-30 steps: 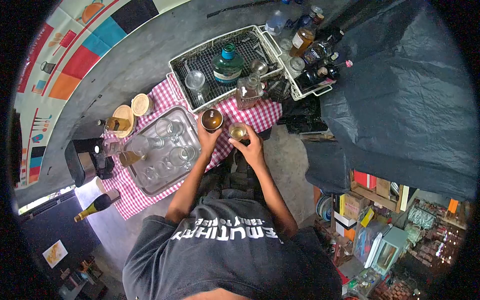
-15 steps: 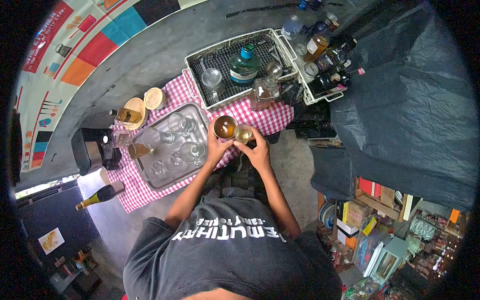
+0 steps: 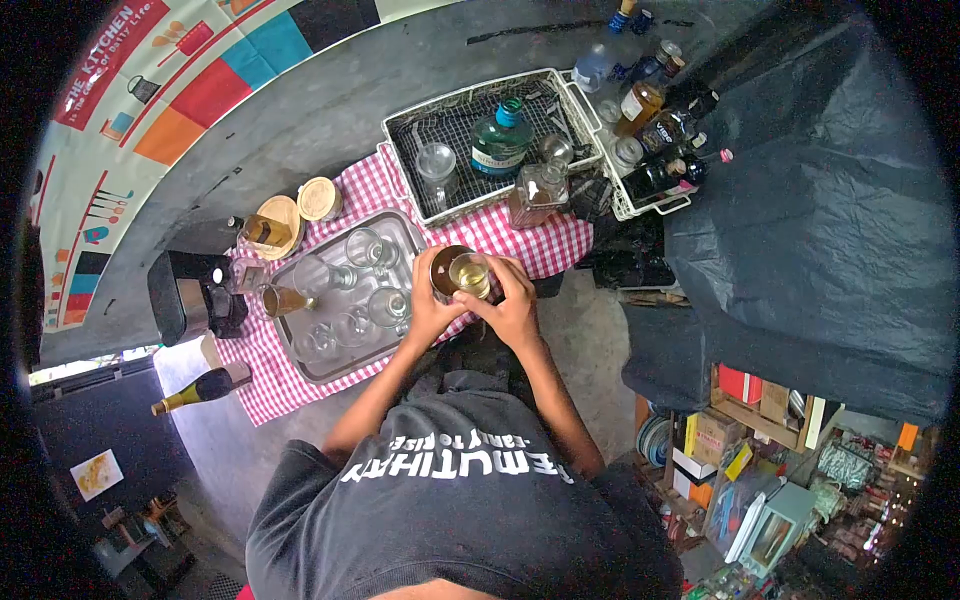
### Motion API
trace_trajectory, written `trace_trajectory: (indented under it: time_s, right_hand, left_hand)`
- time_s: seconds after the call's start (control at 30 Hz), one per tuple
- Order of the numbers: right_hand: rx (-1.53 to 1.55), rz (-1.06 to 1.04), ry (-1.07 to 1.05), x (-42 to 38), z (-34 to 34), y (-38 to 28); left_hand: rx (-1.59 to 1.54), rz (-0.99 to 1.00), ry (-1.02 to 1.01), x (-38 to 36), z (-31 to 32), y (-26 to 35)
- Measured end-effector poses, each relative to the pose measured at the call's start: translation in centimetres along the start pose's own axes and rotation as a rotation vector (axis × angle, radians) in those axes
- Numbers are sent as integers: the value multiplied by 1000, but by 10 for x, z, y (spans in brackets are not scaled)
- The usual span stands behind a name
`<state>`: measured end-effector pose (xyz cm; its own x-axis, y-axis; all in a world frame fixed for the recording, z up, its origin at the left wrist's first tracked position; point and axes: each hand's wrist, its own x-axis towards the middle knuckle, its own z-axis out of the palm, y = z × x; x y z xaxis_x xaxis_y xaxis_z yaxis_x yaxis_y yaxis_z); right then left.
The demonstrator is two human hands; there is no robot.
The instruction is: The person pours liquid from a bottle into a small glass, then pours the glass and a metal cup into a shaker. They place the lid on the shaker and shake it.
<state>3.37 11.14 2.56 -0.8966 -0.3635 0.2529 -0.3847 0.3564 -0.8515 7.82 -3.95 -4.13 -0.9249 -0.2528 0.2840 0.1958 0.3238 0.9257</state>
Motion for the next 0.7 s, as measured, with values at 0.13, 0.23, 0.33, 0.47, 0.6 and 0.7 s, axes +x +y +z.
trace_trajectory:
  time_s: [0.13, 0.23, 0.33, 0.47, 0.6, 0.7]
  right_hand:
    - [-59, -70, -2, 4, 3, -2]
    - [-92, -105, 0, 7, 4, -4]
    - [-112, -116, -20, 9, 5, -8]
    - [-124, -115, -36, 11, 7, -9]
    - [-179, -144, -51, 15, 7, -15]
    - [-194, -138, -72, 16, 9, -14]
  left_hand:
    - [8, 8, 22, -1, -3, 4]
    - [34, 35, 39, -3, -5, 6]
    - [48, 42, 48, -4, -6, 6]
    - [-6, 34, 51, -4, -5, 2]
    - [21, 32, 56, -5, -6, 1]
    - [11, 23, 54, -5, -7, 1]
